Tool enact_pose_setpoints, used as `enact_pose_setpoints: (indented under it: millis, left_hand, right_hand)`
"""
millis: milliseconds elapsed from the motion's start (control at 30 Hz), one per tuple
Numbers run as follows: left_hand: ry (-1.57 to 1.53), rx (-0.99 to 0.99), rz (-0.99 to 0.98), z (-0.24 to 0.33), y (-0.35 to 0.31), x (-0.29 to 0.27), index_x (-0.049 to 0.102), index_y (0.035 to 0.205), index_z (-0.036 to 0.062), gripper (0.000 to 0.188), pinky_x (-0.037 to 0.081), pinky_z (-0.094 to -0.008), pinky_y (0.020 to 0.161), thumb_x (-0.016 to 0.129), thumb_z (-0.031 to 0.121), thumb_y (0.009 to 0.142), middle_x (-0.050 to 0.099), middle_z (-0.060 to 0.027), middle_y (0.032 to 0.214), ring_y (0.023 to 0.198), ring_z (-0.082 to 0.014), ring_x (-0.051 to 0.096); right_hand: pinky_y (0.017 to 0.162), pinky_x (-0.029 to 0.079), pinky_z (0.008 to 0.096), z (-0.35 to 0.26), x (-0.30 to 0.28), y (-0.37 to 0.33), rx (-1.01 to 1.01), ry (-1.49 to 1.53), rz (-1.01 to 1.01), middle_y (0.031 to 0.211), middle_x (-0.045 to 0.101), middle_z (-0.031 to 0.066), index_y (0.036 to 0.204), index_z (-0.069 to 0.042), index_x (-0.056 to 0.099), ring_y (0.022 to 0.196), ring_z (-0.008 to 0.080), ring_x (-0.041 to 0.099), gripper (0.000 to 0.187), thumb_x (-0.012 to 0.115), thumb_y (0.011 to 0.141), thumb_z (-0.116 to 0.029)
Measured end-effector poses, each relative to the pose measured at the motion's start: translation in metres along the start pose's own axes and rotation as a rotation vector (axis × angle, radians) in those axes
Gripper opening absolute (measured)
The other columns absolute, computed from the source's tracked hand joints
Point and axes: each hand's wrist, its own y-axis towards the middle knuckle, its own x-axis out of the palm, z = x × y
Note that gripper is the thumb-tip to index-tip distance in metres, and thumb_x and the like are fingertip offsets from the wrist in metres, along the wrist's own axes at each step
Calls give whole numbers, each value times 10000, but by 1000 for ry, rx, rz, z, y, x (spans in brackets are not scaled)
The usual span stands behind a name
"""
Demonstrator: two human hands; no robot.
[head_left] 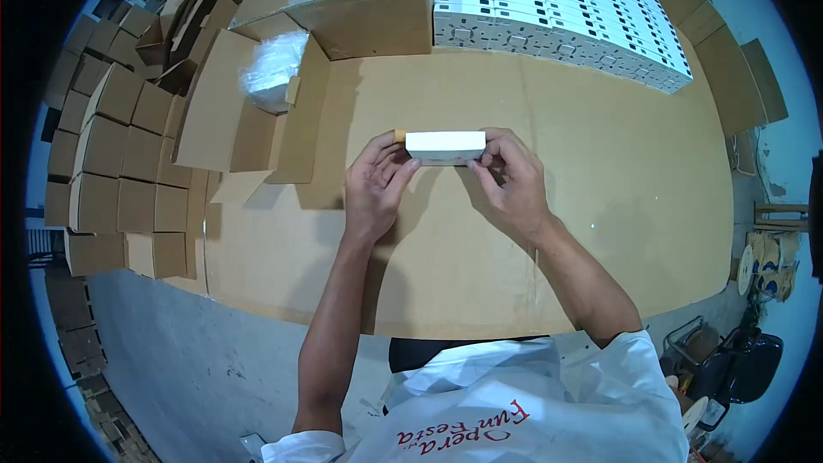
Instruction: The recorder takes a small white box, places it inside a clear plastic bag, and then puts the bagged box into a larger cardboard box.
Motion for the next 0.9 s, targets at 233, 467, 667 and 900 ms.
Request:
enact_pose_setpoints:
  millis: [233,467,667,900]
  left_hand:
    - [7,9,-32,-5,-4,-7,470,1340,-63,440,488,-327,1051,616,-73,925,594,-163,1245,1203,-213,585]
    - [188,225,207,53,16,-8,514,1315,-38,450,519,-378,972,665,-6,892,632,-162,1217,1101,-252,646]
    - [737,455,242,159,128,-9,649,1149,-10,308,533,-374,884,709,110,872,708,-144,1041,976,-253,691]
    - [1146,517,-21,186,306,-33,668,1157,53,349,537,-377,881,759,164,839,727,-107,1053,1003,-252,678]
  right_hand:
    - [626,503,290,2,5,-2,59,1,-32,880,555,84,1039,21,587,723,157,564,244,681,827,101]
    - [647,512,281,-17,11,16,11,-29,-6,889,559,81,1012,18,591,728,157,550,261,704,786,85]
    - [677,512,286,-35,-2,38,38,-61,-11,910,576,83,994,24,583,750,162,549,267,719,772,79]
    - [726,526,322,-40,-21,67,-6,-52,-24,1059,638,132,892,-22,481,846,214,617,320,761,744,25]
